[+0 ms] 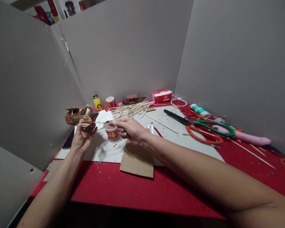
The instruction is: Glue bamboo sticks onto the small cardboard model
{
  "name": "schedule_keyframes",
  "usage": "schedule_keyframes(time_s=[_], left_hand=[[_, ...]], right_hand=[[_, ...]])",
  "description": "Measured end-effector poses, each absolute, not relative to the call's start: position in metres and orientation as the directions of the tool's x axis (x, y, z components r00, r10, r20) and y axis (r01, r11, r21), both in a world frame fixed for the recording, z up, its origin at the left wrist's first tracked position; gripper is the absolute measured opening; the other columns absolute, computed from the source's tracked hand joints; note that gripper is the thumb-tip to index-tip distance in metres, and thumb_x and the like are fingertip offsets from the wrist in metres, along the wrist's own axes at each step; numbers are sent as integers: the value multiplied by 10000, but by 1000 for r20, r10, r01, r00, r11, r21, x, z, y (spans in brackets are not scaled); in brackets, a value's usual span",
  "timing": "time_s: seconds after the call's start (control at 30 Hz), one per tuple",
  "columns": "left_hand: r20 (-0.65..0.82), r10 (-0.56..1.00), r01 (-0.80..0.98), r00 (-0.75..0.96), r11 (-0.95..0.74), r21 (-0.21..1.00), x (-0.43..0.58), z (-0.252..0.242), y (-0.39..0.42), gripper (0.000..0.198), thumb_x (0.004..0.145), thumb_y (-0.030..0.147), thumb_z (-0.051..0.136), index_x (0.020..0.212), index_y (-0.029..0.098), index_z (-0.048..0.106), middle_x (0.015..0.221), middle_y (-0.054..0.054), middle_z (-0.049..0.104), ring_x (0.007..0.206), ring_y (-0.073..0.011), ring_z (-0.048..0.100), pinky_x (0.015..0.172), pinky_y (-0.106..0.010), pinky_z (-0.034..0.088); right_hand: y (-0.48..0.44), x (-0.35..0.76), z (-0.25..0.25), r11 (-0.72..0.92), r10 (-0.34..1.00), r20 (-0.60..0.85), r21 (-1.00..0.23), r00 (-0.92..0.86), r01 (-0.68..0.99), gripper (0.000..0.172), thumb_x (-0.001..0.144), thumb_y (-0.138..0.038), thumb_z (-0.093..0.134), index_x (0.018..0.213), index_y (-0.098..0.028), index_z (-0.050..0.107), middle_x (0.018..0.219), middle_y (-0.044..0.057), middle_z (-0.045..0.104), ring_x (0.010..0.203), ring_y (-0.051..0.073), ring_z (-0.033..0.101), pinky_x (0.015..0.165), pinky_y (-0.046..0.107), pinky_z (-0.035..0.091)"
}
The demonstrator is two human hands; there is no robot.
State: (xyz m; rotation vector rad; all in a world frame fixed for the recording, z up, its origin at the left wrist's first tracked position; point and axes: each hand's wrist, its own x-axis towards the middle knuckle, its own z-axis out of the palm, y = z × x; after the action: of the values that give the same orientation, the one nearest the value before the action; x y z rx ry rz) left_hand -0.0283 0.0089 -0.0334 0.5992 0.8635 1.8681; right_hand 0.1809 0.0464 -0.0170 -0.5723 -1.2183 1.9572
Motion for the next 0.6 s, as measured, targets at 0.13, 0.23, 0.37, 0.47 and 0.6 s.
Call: schedule_keyframes(time_s=[0.13,0.23,0.37,0.47,0.6], left_hand=[[39,908,-562,-418,-292,774,-29,-34,9,397,607,434,865,868,206,672,836,-14,738,753,-153,688,802,-313,533],[23,910,-567,-414,-278,775,-29,-34,9,420,585,442,875,869,203,678,826,-17,743,745,-153,690,795,-312,538],[18,911,-567,-413,-272,778,-28,-34,8,432,583,440,879,884,201,682,844,-26,749,752,-156,690,800,-315,536],[24,913,-564,-408,-273,780,-29,-35,9,416,604,434,870,891,201,678,834,-22,741,758,-155,689,809,-314,529],[27,913,-567,-406,-275,777,-29,-35,10,414,600,435,872,874,199,671,822,-20,732,755,-160,688,810,-321,532]], right_hand=[[46,180,-16,-266,784,36,-883,-619,-388,245,766,-226,761,641,-153,564,453,-115,300,398,14,191,398,187,86],[45,179,-13,-255,784,60,-876,-618,-408,246,751,-243,774,653,-157,565,448,-118,299,394,13,191,398,185,85],[44,177,-12,-229,802,74,-878,-593,-419,281,701,-264,805,633,-163,552,440,-119,314,389,12,207,395,181,95],[44,176,-13,-195,819,83,-891,-568,-411,296,668,-286,826,634,-165,557,441,-119,333,387,14,225,390,182,108],[45,176,-14,-163,826,92,-906,-556,-392,284,669,-304,826,651,-166,578,443,-115,355,392,20,241,388,184,124]])
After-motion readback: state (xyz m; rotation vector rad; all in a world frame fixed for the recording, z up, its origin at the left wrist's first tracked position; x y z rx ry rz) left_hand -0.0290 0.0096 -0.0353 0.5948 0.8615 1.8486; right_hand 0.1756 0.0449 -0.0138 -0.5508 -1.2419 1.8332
